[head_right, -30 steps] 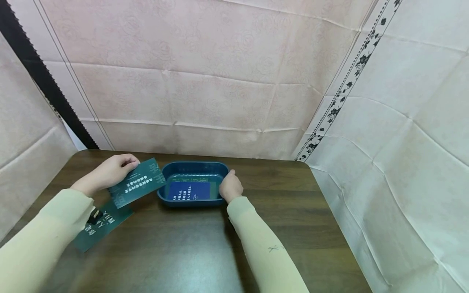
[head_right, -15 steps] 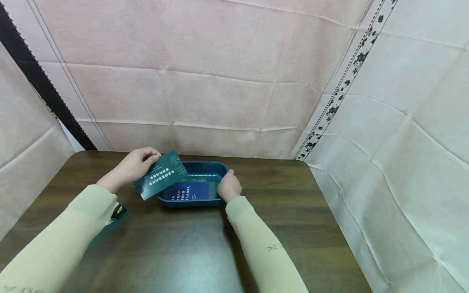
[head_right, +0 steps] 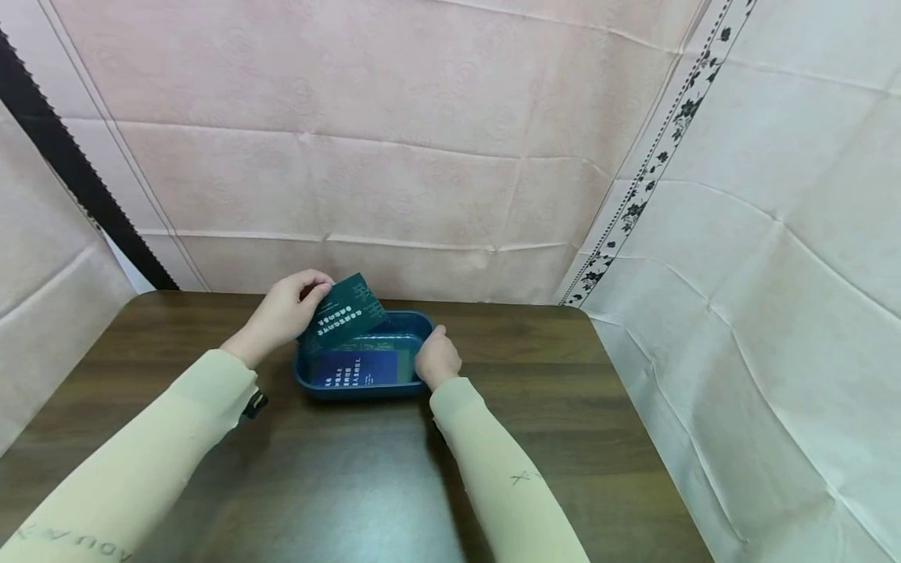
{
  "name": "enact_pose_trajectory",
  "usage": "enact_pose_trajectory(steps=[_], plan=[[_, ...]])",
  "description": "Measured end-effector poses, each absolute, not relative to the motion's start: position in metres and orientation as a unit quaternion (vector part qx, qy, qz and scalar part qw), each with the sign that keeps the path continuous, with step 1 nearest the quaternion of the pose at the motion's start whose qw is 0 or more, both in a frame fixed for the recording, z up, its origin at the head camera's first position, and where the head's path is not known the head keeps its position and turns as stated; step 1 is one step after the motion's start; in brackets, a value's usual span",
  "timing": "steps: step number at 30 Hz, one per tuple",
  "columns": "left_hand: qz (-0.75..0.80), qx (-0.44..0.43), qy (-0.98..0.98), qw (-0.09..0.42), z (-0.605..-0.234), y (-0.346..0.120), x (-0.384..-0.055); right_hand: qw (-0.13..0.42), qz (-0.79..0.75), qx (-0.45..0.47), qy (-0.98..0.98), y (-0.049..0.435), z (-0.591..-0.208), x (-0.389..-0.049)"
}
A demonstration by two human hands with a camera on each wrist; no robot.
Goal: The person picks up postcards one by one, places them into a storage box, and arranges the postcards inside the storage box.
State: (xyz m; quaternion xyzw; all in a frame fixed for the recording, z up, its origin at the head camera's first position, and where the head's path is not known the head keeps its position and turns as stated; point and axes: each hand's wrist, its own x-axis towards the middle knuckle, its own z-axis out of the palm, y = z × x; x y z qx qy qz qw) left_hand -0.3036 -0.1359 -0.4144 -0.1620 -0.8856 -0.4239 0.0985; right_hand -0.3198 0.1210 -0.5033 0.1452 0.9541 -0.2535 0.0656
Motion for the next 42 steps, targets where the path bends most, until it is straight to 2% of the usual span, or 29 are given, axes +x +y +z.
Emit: enact_pose_trajectory(steps=[5,19,42], plan=[[-0.424,-0.174,-0.884,0.098,-0.421,-0.125,-0.304,0.067,-0.255,0.147,0.953,0.12,-0.501,-0.319],[-0.391,-0.2,-0.897,0.042,-0.455,-0.107,-0.304,0.07,-0.253,0.134,0.956,0.119,-0.502,-0.32],[-0.337,-0.219,-0.916,-0.005,-0.478,-0.104,-0.304,0.06,-0.249,0.125,0.959,0.121,-0.501,-0.315]])
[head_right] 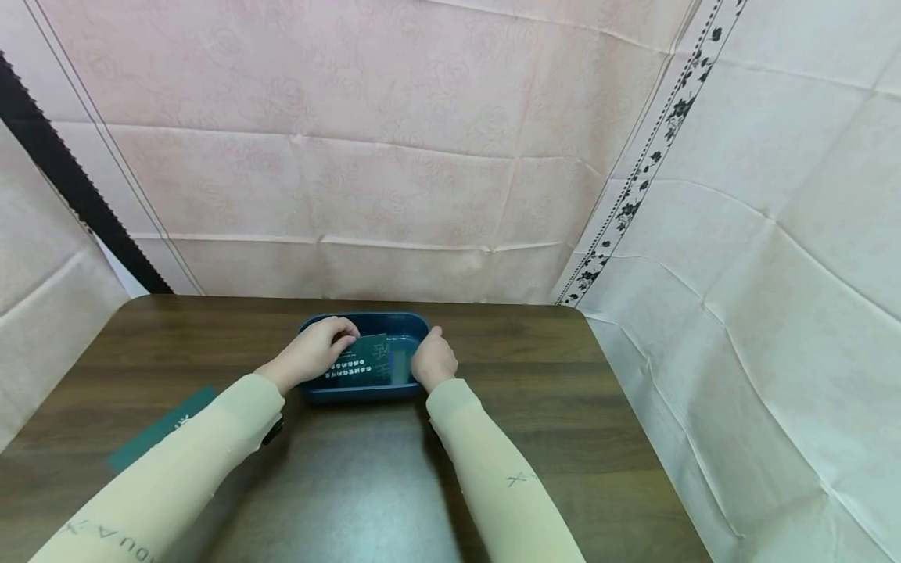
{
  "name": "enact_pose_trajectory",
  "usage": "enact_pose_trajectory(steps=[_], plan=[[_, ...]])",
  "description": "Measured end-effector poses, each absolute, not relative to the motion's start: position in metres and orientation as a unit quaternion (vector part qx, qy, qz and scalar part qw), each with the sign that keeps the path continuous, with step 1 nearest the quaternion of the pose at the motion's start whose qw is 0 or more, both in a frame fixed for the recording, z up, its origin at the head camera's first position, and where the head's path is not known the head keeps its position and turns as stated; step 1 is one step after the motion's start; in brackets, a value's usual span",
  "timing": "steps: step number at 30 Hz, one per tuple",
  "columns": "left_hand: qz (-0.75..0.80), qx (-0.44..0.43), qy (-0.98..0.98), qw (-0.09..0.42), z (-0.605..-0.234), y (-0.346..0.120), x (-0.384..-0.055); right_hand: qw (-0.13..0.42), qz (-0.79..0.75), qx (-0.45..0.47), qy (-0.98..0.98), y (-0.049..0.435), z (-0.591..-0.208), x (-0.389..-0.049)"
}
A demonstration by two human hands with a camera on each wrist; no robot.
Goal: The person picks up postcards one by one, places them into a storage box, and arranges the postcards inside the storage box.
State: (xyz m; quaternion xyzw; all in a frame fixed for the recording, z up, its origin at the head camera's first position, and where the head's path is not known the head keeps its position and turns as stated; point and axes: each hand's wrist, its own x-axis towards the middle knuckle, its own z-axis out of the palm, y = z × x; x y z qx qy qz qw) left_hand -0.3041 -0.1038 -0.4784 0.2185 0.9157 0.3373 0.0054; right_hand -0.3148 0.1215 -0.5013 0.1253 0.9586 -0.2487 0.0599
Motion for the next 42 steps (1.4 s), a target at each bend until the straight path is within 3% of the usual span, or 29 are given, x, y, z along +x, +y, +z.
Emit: enact_pose_trajectory(steps=[14,29,42], plan=[[0.271,0.209,0.939,0.024,-0.482,-0.109,-0.303,0.056,-0.251,0.129,0.958,0.122,-0.502,-0.314],[0.107,0.243,0.964,0.001,-0.485,-0.101,-0.301,0.048,-0.25,0.127,0.959,0.121,-0.502,-0.314],[0.144,0.236,0.957,0.083,-0.494,-0.098,-0.306,0.058,-0.263,0.137,0.953,0.121,-0.502,-0.316]])
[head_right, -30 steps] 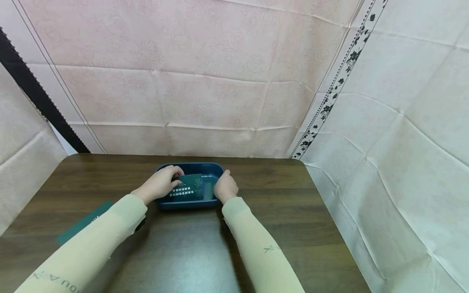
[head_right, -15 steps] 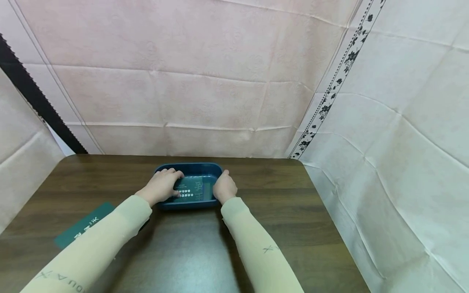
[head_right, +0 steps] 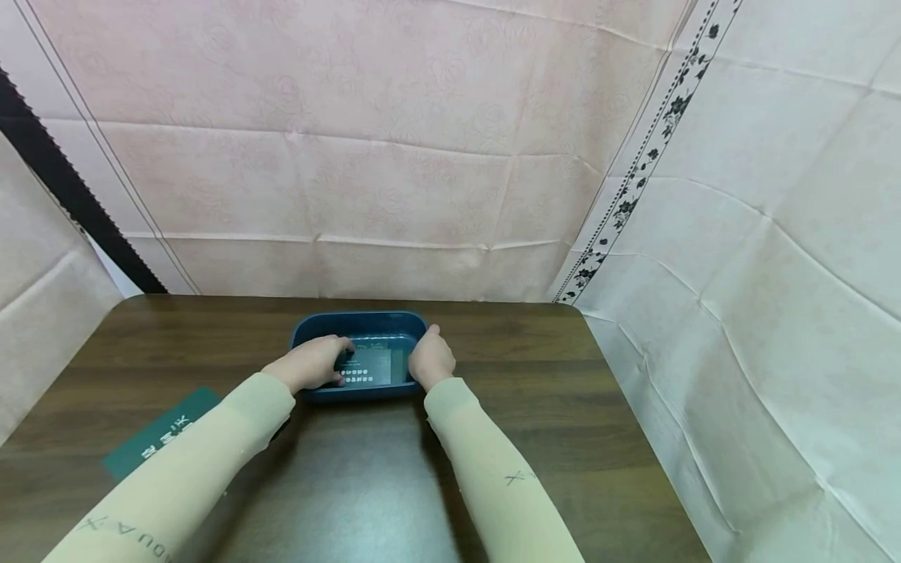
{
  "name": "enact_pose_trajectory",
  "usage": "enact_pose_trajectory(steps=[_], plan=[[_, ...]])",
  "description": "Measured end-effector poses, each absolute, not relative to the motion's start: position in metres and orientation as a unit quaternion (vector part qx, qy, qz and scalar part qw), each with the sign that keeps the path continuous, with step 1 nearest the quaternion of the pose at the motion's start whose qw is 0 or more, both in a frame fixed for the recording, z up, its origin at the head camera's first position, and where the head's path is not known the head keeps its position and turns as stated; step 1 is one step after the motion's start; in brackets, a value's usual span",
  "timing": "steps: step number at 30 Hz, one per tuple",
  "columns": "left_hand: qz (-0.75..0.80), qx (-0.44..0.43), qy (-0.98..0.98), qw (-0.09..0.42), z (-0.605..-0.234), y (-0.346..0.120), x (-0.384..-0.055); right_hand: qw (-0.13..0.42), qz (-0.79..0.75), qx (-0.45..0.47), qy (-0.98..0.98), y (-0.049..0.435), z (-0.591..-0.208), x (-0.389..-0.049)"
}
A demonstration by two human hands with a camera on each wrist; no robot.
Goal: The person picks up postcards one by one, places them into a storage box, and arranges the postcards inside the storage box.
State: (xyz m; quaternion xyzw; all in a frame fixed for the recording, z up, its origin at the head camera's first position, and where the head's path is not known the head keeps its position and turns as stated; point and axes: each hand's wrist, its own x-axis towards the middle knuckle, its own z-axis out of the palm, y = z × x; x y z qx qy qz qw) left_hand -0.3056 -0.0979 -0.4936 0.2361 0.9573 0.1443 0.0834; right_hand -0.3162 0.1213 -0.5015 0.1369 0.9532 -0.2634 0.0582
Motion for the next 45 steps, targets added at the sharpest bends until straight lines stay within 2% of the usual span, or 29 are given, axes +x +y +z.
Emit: enact_pose_trajectory(steps=[12,22,31,34,40,45], plan=[[0.13,0.228,0.957,0.121,-0.493,-0.098,-0.306,0.06,-0.258,0.134,0.955,0.121,-0.5,-0.315],[0.11,0.231,0.958,0.132,-0.49,-0.097,-0.303,0.062,-0.257,0.144,0.954,0.121,-0.501,-0.317],[0.191,0.215,0.949,0.131,-0.485,-0.103,-0.299,0.056,-0.254,0.139,0.956,0.12,-0.5,-0.315],[0.225,0.209,0.944,0.12,-0.478,-0.106,-0.294,0.057,-0.252,0.14,0.956,0.12,-0.502,-0.316],[0.21,0.214,0.952,0.066,-0.466,-0.122,-0.285,0.064,-0.247,0.139,0.957,0.121,-0.504,-0.319],[0.228,0.194,0.953,0.049,-0.458,-0.143,-0.277,0.068,-0.257,0.142,0.954,0.121,-0.503,-0.318]])
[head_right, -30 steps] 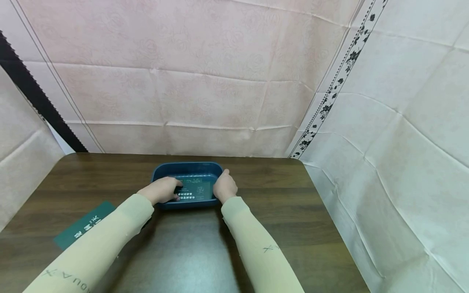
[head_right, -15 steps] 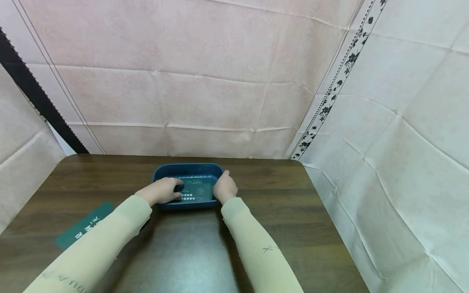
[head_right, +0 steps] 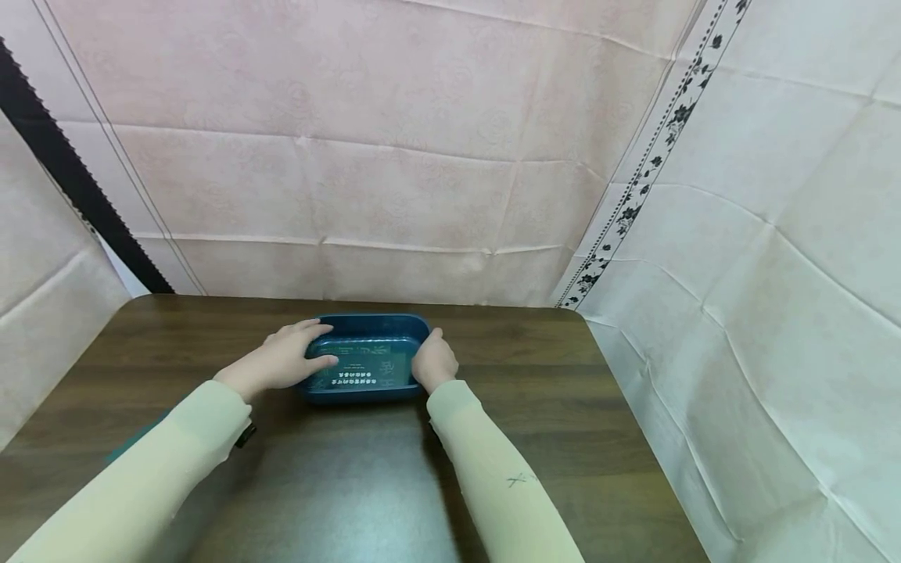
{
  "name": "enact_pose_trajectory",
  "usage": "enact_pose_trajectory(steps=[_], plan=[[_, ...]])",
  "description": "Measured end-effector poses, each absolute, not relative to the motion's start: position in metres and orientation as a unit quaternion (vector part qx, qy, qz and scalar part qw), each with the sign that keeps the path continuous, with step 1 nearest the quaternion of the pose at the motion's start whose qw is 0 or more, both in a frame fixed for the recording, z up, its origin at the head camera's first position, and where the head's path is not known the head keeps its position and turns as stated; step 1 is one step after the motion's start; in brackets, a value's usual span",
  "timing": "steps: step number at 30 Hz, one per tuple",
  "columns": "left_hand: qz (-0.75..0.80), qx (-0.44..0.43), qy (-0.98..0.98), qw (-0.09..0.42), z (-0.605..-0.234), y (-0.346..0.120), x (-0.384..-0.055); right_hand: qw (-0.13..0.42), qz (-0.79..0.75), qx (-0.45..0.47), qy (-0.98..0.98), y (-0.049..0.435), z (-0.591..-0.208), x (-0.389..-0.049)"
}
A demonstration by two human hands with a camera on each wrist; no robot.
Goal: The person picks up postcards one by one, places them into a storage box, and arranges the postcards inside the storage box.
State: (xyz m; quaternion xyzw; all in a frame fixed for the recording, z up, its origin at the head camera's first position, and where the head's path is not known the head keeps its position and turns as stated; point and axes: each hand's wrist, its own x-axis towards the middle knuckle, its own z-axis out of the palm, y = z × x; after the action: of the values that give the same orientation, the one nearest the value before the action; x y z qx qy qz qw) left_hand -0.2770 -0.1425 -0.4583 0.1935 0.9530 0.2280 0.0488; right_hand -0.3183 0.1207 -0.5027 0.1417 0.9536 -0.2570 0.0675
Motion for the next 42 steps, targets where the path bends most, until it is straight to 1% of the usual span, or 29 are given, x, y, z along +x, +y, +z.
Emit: enact_pose_trajectory(steps=[2,5,11,18,22,25,29,32,42], plan=[[0.233,0.188,0.953,0.044,-0.458,-0.153,-0.273,0.071,-0.257,0.144,0.953,0.12,-0.503,-0.319],[0.24,0.174,0.954,0.052,-0.459,-0.171,-0.266,0.069,-0.256,0.141,0.954,0.119,-0.503,-0.319],[0.241,0.151,0.955,0.087,-0.463,-0.208,-0.25,0.061,-0.259,0.134,0.955,0.119,-0.501,-0.316],[0.23,0.113,0.96,0.112,-0.474,-0.244,-0.241,0.061,-0.262,0.136,0.953,0.121,-0.5,-0.316],[0.211,0.073,0.964,0.147,-0.482,-0.259,-0.236,0.064,-0.261,0.141,0.953,0.124,-0.503,-0.318],[0.201,0.057,0.966,0.155,-0.487,-0.268,-0.233,0.066,-0.258,0.141,0.954,0.125,-0.505,-0.319],[0.193,0.051,0.97,0.142,-0.493,-0.276,-0.231,0.064,-0.257,0.138,0.954,0.125,-0.506,-0.319],[0.187,0.041,0.971,0.144,-0.494,-0.282,-0.229,0.063,-0.259,0.138,0.954,0.124,-0.507,-0.318],[0.184,-0.012,0.962,0.201,-0.49,-0.292,-0.224,0.071,-0.266,0.137,0.952,0.123,-0.504,-0.32]])
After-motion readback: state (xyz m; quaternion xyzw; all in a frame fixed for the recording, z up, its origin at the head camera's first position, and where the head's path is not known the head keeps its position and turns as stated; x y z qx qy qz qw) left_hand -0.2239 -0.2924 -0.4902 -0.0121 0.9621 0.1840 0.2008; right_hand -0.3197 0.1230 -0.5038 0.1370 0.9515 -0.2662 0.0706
